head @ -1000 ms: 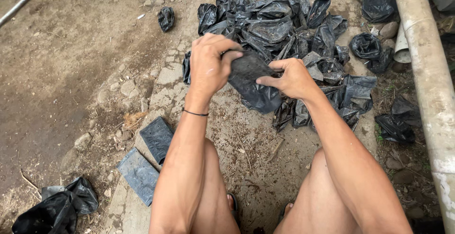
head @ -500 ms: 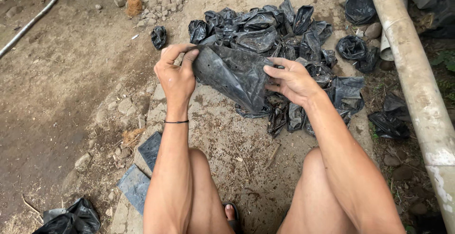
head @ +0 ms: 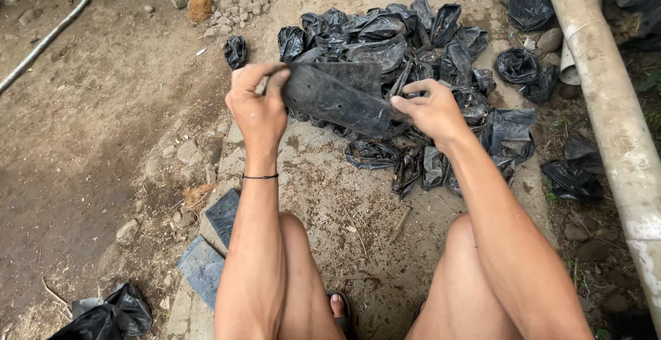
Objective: The person sits on the ground and takes crumpled black plastic nursery bags one at a time from a pile, unfolds and flattens each bag by hand, and places the flattened bag onto a growing stack beside them.
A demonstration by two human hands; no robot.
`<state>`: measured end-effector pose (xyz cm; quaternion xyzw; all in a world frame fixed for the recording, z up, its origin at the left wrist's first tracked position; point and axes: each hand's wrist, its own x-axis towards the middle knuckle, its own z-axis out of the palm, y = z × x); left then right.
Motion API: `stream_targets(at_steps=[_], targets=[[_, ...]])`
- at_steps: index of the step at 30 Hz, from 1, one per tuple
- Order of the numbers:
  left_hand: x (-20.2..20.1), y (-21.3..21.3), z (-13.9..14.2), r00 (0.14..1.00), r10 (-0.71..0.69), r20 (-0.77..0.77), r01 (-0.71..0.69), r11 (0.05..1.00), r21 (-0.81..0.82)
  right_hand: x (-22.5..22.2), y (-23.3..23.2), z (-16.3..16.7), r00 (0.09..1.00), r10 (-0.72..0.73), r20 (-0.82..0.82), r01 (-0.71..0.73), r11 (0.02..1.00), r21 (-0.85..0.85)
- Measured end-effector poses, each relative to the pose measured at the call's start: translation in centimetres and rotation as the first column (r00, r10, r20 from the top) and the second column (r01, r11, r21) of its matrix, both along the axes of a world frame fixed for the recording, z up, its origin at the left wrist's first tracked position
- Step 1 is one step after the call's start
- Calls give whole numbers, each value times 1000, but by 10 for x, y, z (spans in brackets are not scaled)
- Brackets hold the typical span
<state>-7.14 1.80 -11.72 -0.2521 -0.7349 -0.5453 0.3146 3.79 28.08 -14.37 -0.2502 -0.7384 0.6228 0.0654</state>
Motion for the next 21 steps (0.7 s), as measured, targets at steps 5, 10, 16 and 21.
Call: stream_targets(at_steps=[5, 10, 16, 21], targets=[[14, 21, 5, 974, -188, -125, 127, 913, -388, 13, -13, 10, 818, 343, -461, 5, 798, 603], [35, 42, 4, 966, -215, -145, 112, 850, -515, 4, -38, -7, 791, 407, -457, -188, 872, 452], [22, 18, 14, 984, -34, -174, -25, 944, -330, -23, -18, -59, 832, 534, 152, -544, 730, 414], [16, -5, 15, 990, -76, -122, 33, 944, -327, -26, -4, -68, 692, 338, 638, -715, 441, 542]])
